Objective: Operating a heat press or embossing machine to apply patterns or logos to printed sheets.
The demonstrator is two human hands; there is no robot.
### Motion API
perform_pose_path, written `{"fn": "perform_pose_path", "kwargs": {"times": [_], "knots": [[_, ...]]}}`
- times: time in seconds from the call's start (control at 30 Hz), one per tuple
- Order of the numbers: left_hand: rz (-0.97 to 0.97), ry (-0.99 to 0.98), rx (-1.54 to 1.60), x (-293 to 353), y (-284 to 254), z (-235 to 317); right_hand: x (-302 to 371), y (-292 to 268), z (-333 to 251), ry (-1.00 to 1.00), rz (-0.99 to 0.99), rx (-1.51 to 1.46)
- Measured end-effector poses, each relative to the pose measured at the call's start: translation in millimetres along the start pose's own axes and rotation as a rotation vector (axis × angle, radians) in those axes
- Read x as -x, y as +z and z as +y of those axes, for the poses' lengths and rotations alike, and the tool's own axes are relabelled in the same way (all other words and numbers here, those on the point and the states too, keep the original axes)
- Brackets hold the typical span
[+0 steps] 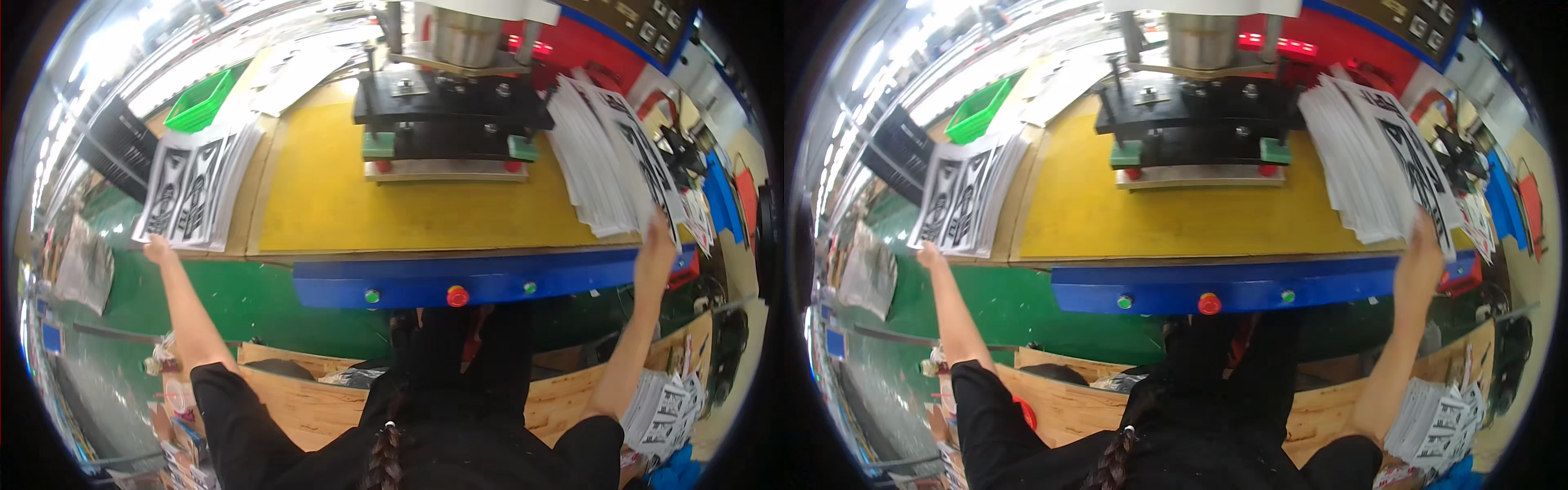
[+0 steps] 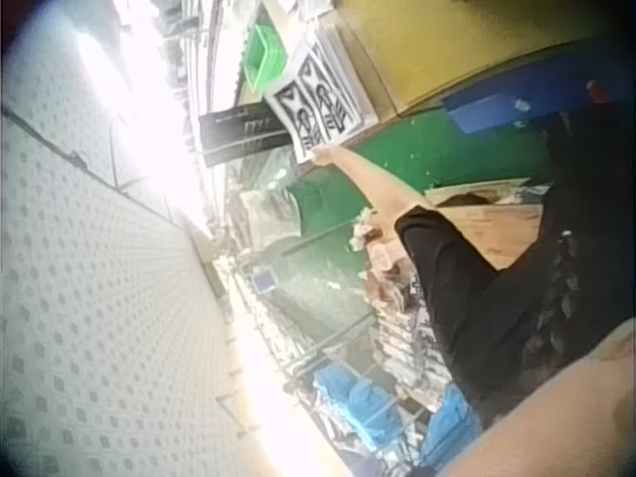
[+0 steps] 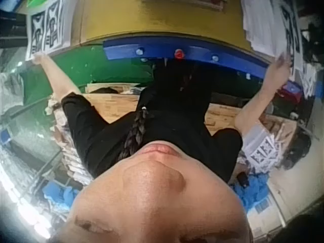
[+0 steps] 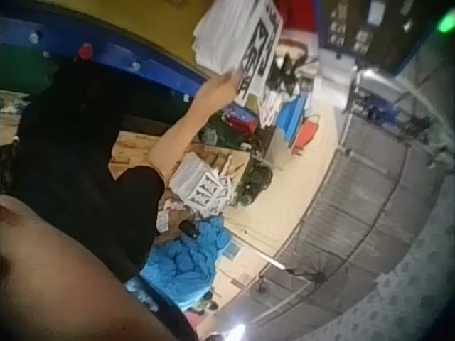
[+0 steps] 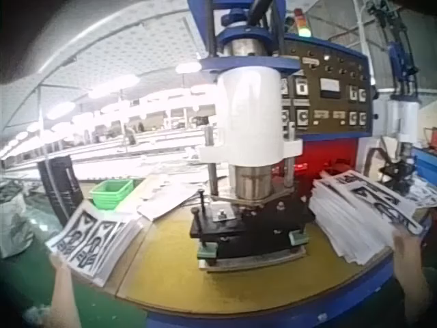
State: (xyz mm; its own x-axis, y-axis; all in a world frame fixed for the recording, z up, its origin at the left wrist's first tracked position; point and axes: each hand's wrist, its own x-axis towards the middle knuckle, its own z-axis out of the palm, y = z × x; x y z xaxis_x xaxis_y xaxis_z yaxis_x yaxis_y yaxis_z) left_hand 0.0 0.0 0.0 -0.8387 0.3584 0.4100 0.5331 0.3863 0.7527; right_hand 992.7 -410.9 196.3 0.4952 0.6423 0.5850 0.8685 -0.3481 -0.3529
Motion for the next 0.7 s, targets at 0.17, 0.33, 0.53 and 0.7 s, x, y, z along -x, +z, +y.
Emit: {"fn": "perform_pose_path", "kwargs": {"times": [0.17,0.33,0.53,0.7], "knots": [[-0.005,0.232,0.100,49.6,-35.5,24.1,47.1,-2.5,-87.9,-0.031,0.323,-0.359],[-0.276,0.410,0.015,61.2,-65.3,56.1,71.6,83.6,-206.1,-0.972,-0.369,-0.659],[0.123,0.573,0.015,131.0,-104.6,115.8,116.9,217.9,-311.8,-1.093,-0.644,-1.072],[-0.536,0.380,0.761,244.6,-169.0,140.2,131.6,238.9,-292.4,-0.910,-0.605,-1.030]]}}
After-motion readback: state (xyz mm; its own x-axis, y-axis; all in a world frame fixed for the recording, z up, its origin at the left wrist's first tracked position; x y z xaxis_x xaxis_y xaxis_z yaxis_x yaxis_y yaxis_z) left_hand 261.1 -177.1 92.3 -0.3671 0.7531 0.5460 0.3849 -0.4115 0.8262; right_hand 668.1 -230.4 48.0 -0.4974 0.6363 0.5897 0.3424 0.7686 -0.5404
